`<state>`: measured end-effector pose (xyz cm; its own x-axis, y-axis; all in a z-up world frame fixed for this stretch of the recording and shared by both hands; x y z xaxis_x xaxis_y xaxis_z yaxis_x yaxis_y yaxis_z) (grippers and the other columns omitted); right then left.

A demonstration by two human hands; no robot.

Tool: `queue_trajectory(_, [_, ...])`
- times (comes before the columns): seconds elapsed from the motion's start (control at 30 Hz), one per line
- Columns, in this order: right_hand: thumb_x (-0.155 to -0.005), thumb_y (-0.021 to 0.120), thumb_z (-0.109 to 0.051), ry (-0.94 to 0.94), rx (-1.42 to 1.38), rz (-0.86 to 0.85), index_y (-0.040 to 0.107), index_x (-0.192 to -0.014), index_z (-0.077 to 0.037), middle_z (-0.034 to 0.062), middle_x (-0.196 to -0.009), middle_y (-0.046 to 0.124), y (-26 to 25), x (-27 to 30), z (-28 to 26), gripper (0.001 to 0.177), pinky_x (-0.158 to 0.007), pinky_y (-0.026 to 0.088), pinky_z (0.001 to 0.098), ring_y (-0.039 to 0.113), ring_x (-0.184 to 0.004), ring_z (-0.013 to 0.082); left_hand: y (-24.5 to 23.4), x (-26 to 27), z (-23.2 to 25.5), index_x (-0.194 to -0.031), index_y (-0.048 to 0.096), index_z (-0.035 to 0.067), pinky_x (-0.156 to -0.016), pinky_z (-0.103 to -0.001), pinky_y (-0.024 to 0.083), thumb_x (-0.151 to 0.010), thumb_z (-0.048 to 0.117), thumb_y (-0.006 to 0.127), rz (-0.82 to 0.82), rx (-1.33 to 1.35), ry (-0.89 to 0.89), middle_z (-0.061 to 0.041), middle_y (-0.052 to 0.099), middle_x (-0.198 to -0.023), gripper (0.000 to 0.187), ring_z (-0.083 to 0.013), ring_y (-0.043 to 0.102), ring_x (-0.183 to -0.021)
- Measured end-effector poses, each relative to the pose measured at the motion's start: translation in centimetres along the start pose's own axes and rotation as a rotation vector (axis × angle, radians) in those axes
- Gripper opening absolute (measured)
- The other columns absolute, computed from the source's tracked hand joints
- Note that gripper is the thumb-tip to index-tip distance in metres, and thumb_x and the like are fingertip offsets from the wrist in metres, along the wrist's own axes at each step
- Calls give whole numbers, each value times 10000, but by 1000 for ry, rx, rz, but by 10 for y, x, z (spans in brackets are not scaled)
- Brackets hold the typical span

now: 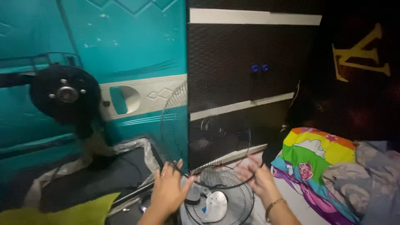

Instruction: The person wipes a fan with a cloth, removes the front grille, retrieves scissors and a screwdriver, and uses them to cut and pry open plastic packaging on the fan stand. The person continues to remove the packaging from the stand.

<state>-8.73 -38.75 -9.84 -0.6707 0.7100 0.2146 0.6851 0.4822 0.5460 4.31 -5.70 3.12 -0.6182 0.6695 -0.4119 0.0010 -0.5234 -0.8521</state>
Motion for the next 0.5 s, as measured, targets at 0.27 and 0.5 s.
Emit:
queue_trajectory(0.27, [-1001, 404, -50, 165, -183, 134, 473, -1339, 85, 351, -1071, 676, -100, -61, 148, 370, -790, 601, 499, 710, -901, 470, 4, 2, 9, -1450, 533, 80, -1201, -538, 85, -846, 458, 610, -207, -112, -93, -179, 394, -1576, 716, -362, 186, -1511])
queue_trajectory(0.5, [-975, 453, -85, 296, -132, 382, 464, -1281, 222, 372, -1124, 645, -115, -69, 192, 434, -884, 585, 498, 670, -1006, 474, 10, 1, 2, -1278, 644, 59, -1249, -522, 114, -866, 422, 621, -276, -93, -140, -173, 478, -1491, 549, -354, 243, -1515])
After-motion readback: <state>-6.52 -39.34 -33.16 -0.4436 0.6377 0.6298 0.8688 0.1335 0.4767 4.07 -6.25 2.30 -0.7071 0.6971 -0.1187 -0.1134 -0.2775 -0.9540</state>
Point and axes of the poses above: each hand's wrist, its own x-axis away from the middle knuckle, its own y-axis out of the palm, z = x × y, the point moved 8 cm from there along -x, towards the middle knuckle
